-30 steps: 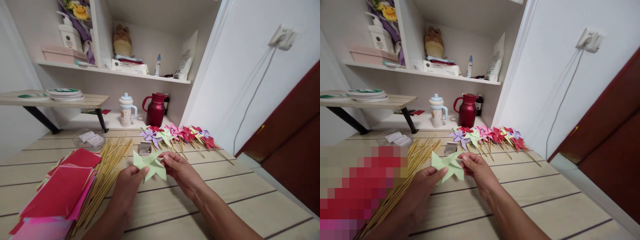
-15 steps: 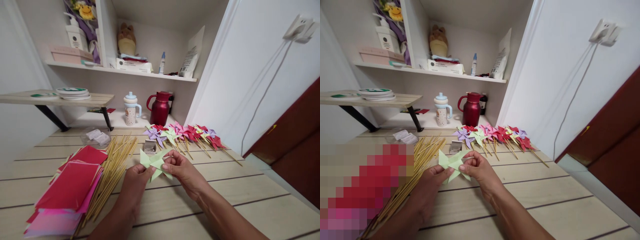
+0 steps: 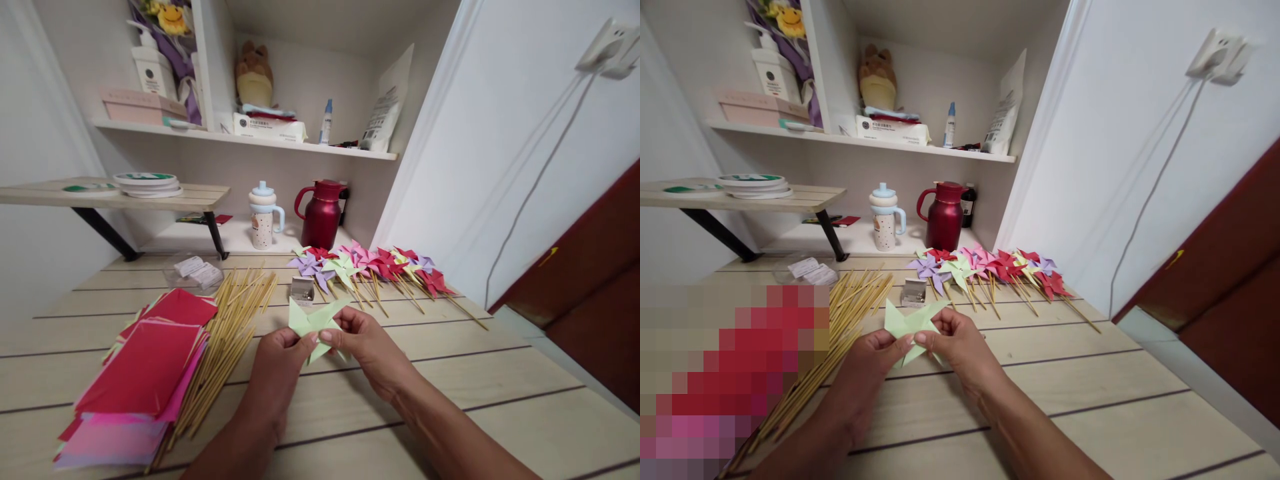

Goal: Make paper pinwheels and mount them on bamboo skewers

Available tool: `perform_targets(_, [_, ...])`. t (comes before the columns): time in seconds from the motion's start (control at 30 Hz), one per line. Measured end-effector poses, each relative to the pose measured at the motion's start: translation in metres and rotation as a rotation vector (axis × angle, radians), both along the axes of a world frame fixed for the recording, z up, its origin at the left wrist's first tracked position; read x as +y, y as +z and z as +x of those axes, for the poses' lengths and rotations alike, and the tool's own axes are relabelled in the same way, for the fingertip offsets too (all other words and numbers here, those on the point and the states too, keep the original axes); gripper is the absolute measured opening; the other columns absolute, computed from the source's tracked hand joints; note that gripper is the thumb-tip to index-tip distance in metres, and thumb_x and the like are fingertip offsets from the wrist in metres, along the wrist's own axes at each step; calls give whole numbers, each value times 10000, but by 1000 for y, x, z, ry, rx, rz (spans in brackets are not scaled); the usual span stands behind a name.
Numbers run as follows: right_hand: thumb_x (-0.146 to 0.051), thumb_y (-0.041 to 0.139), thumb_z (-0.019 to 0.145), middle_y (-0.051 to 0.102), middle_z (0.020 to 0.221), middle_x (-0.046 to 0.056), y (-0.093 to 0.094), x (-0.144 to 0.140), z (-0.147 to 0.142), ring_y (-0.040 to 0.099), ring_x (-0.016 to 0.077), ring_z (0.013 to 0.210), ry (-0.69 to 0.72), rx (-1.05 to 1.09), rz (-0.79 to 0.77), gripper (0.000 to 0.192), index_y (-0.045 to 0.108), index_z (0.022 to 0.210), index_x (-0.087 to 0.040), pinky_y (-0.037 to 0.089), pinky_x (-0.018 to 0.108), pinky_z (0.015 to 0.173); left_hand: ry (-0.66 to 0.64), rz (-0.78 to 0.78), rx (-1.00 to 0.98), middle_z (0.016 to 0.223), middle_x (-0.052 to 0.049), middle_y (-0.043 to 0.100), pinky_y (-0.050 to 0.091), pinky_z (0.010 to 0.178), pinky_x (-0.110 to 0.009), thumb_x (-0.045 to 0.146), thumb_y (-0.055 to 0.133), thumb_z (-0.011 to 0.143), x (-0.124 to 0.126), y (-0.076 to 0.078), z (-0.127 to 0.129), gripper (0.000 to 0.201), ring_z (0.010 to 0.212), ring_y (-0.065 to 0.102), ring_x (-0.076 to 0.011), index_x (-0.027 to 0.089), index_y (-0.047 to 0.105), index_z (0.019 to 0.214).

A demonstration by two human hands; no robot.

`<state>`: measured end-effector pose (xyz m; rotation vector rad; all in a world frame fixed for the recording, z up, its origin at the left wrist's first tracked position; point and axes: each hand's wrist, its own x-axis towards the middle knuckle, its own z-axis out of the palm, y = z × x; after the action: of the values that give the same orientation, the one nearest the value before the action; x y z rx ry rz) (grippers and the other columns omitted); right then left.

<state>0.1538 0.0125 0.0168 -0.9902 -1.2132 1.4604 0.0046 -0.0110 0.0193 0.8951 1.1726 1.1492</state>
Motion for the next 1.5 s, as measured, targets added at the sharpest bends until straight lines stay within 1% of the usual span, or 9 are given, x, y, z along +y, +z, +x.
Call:
perform_targets(0.1, [-451,808,703,609,648,-22,2,0,2,507,118,592,21,38,-4,320,650,778,-182,376,261,599,-8,-4,-25,745,-66,759,477,735,-325,420,803,603,1,-1,-2,379,786,683,-266,134,778,851])
perform_targets(0.2, [-516,723,781,652,724,-12,6,1,7,550,135,641,-54,64,-26,316,639,830,-216,398,267,633,8,-2,-63,785,-83,767,490,780,-359,432,789,627,6,-5,-6,379,826,694,-288,132,772,858])
perform_targets(0.4, [-438,815,696,684,811,2,9,3,11,561,155,734,-88,67,49,264,683,754,-217,422,291,728,57,18,-73,762,-65,763,487,789,-356,496,804,578,13,-12,-11,404,782,695,-269,168,779,811])
perform_targets(0.6, [-321,854,649,660,780,4,5,2,7,533,151,734,-42,35,86,176,733,721,-216,402,279,691,27,17,-52,722,-59,745,456,712,-314,501,798,598,8,-11,-7,425,724,660,-233,142,779,825])
perform_targets(0.83, [-342,881,597,625,687,-1,6,0,4,506,141,671,-85,2,68,227,739,713,-208,394,277,640,-8,10,-28,701,-59,735,446,725,-319,463,816,581,4,-6,-5,408,725,651,-238,126,775,808])
perform_targets(1.07, [-409,790,732,662,818,14,10,0,8,539,149,740,-100,24,70,243,734,885,-229,420,279,686,5,1,-62,770,-74,755,472,766,-343,439,798,620,6,-5,-10,371,791,670,-268,138,774,836])
perform_targets(1.23, [-325,843,677,632,707,-24,11,2,15,539,133,686,-105,6,85,297,654,879,-218,429,275,698,76,9,-74,710,-62,744,486,732,-343,457,821,575,7,-4,-12,355,739,684,-270,143,746,724])
perform_targets(1.33, [-269,847,665,597,728,-29,7,2,14,527,138,683,-123,-91,186,325,635,908,-232,425,275,665,71,-8,-117,702,-68,743,488,740,-341,449,831,566,6,-4,-10,362,756,689,-267,138,744,731])
perform_targets(1.5, [-211,745,769,562,877,14,4,-3,8,536,153,760,-209,-363,561,66,709,820,-232,433,291,687,53,-26,-189,736,-77,752,484,794,-350,412,849,552,6,-6,-7,374,827,690,-269,132,761,784])
